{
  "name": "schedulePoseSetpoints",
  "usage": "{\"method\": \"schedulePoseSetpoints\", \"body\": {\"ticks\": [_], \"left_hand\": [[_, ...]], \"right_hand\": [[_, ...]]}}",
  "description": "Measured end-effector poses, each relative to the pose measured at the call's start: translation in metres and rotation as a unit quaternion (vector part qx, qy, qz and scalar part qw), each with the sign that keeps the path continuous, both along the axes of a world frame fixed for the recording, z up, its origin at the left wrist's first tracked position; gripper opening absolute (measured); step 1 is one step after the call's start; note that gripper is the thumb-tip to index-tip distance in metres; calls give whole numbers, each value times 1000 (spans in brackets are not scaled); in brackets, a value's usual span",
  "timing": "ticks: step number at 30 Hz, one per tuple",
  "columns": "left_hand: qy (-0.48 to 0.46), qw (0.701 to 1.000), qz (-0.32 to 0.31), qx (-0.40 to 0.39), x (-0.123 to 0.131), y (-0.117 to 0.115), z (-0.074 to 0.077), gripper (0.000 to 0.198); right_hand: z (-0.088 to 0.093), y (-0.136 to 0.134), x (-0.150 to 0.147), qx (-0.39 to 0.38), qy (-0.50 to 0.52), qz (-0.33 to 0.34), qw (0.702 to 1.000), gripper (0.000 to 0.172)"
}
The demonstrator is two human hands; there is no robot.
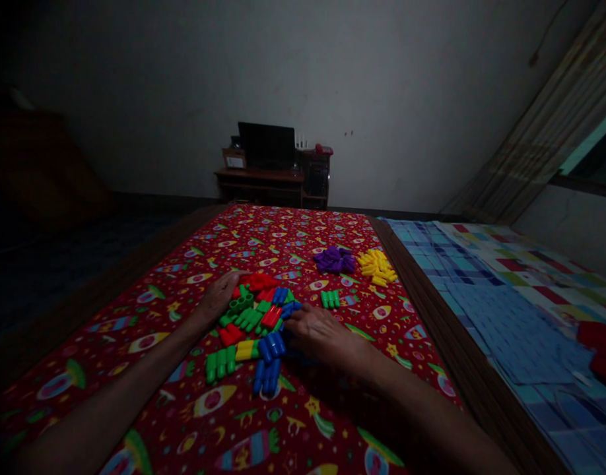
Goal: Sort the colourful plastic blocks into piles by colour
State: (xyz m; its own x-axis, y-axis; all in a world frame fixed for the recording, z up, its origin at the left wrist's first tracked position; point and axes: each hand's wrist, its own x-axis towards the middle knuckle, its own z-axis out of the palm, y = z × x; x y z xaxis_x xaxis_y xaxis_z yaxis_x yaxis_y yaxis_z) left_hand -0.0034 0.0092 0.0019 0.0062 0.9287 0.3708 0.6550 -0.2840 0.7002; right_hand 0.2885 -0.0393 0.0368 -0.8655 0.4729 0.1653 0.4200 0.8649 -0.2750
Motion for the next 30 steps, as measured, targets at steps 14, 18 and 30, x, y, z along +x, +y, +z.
{"method": "schedulePoseSetpoints", "body": {"ticks": [14,18,30], "left_hand": [[3,1000,5,3,-2,2,-3,54],[4,1000,7,0,-2,1,-2,53],[-3,1000,16,-15,-1,0,-2,55]], "right_hand": [[37,133,35,24,224,-355,907,21],[34,165,44,3,179,-403,897,23],[-4,66,39,-30,251,-309,917,32]]}}
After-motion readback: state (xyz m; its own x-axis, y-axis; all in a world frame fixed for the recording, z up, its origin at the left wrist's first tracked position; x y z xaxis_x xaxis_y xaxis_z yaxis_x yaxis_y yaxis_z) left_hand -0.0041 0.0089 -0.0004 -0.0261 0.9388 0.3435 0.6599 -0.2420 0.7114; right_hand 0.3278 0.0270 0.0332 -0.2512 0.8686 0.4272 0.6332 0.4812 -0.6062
